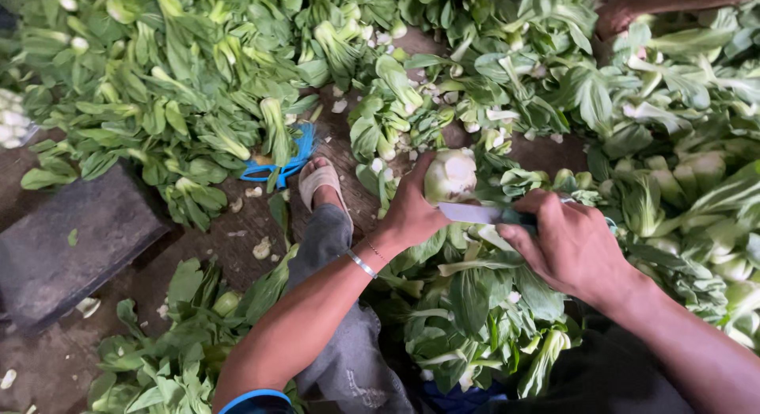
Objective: The person sits on the floor among large piles of leafy green vegetables and uses a small knife to trim the root ends off bok choy one at a time, tossing trimmed heads aside and discarding cut leaves onto the floor.
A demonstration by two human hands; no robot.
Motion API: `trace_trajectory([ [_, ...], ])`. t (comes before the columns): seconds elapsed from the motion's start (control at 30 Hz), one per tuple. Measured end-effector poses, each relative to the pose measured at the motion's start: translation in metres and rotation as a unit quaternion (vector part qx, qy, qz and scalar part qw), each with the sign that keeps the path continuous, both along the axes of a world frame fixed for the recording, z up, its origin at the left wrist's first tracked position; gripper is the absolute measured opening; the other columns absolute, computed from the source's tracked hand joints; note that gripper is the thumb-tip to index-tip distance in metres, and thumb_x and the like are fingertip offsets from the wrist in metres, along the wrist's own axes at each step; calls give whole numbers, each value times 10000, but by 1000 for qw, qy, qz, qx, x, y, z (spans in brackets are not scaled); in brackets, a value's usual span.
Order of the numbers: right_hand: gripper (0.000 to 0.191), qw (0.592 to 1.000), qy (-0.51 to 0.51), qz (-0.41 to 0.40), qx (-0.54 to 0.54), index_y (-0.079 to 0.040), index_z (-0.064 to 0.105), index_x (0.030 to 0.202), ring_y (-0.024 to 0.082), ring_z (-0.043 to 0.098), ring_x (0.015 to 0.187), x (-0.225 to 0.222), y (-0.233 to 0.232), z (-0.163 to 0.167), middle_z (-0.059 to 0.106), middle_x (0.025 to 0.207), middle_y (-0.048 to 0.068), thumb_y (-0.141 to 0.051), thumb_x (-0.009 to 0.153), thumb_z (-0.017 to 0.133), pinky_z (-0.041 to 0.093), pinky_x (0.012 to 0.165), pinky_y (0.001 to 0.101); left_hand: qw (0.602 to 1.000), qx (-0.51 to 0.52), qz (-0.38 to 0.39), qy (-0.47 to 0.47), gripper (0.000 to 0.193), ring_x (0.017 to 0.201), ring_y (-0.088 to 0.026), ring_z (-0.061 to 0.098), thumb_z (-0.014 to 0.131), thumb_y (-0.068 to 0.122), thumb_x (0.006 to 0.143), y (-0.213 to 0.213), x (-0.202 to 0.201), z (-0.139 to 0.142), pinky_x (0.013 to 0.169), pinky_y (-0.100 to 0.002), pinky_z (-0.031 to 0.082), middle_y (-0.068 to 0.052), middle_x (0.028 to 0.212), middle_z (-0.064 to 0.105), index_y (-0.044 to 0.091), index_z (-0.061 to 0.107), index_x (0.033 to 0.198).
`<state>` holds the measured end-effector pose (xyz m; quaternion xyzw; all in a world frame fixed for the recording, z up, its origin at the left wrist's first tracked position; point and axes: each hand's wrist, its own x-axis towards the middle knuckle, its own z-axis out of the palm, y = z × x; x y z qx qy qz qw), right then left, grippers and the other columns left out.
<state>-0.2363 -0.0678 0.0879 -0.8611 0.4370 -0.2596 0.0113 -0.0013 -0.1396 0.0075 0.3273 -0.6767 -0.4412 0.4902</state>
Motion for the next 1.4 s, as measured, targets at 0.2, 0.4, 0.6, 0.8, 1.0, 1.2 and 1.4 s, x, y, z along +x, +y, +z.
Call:
trace_trajectory([
  [0.2,388,999,16,-7,28,-26,546,1033,362,668,634,-5,-2,-2,628,701,143,-329,886,739,530,557,472,996,7,-77,-46,664,1024,-140,737,902,200,756,11,-6,9,925,-310,603,-61,1137,751,65,570,1315],
  [0.4,366,999,8,29,35,-43,563,1002,352,664,636,-6,-1,4,639,738,127,-335,881,749,529,566,460,988,-31,-145,-36,596,1040,-148,743,884,176,788,12,-3,9,943,-310,605,-58,1159,751,69,597,1299],
  [0.6,343,999,15,48,17,-64,599,966,340,662,629,-5,4,13,643,732,108,-335,848,773,532,562,443,983,-68,-165,-31,628,1046,-192,744,909,163,749,14,-1,5,963,-335,602,-84,1165,749,72,599,1288],
  [0.8,273,999,20,48,16,-89,669,954,257,689,547,-13,4,14,712,751,82,-337,878,752,540,481,399,976,-118,-142,-114,760,1058,-236,753,934,242,648,18,5,5,972,-351,609,-92,1180,743,68,597,1306],
  [1.0,336,992,-24,-103,65,-18,650,1058,340,692,620,-42,-11,2,688,735,187,-323,935,719,542,562,436,959,-186,-160,-143,816,1066,-291,734,955,277,575,38,-5,10,973,-373,597,-114,1185,718,67,614,1286],
  [1.2,249,983,-64,-122,119,-2,607,1074,376,706,681,-44,-5,-4,690,737,192,-244,1026,643,541,621,446,977,-78,-171,-101,669,1062,-242,780,921,242,682,43,-6,19,971,-345,635,-86,1189,755,89,635,1267],
  [1.4,332,960,159,-201,113,-68,575,1024,393,705,650,-22,-4,-3,695,673,180,-394,1026,639,541,568,505,971,-61,-17,-229,665,1001,-279,713,914,245,664,39,-13,15,906,-399,582,-134,1118,700,57,566,1199],
])
